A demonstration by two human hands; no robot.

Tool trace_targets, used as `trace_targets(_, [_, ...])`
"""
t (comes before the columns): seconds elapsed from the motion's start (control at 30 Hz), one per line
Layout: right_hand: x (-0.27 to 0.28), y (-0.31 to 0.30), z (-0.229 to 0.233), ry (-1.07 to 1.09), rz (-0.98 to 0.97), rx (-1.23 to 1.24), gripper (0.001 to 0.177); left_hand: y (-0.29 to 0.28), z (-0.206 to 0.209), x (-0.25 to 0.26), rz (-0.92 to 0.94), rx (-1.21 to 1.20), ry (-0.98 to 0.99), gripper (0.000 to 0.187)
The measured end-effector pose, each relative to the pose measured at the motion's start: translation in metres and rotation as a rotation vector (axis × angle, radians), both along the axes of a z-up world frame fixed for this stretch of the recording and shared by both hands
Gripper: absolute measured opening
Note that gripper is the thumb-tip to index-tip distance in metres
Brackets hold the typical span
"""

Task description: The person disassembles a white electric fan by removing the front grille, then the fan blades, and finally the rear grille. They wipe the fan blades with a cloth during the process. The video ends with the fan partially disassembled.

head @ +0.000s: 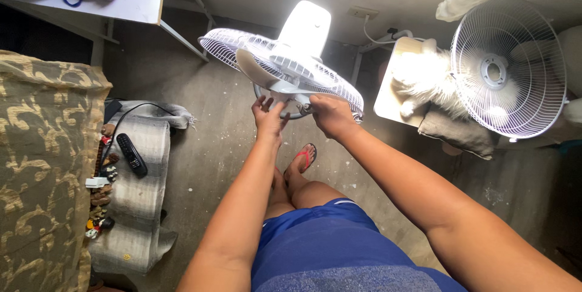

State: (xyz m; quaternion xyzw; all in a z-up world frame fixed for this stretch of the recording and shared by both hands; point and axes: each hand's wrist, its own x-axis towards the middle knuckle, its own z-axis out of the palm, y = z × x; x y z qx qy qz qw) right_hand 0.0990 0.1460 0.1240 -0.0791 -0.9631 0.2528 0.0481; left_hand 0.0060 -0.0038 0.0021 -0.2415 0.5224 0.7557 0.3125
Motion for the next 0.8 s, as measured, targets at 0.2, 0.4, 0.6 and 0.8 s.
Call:
trace_targets(0.2, [0.003, 0.001, -0.001, -0.033, -0.020, 0.021, 0.015, 0.004, -0.002, -0.011, -0.099, 0.245, -0.337, 0.052])
trace_targets(0.4, [0.002, 0.003, 0.000, -0.026, -0.018, 0.006, 0.014, 0.004, -0.006, 0.007, 0.029, 0.037, 0.016, 0.059])
trace_targets(0.6, [0.002, 0.004, 0.001, -0.038, -0.013, 0.011, 0.016, 0.006, -0.009, -0.009, -0.056, 0.289, -0.391, 0.053])
trace_targets(0.8, [0.001, 0.005, 0.002, -0.024, -0.016, -0.009, 0.017, 0.005, 0.012, 0.006, -0.008, 0.131, -0.090, 0.053])
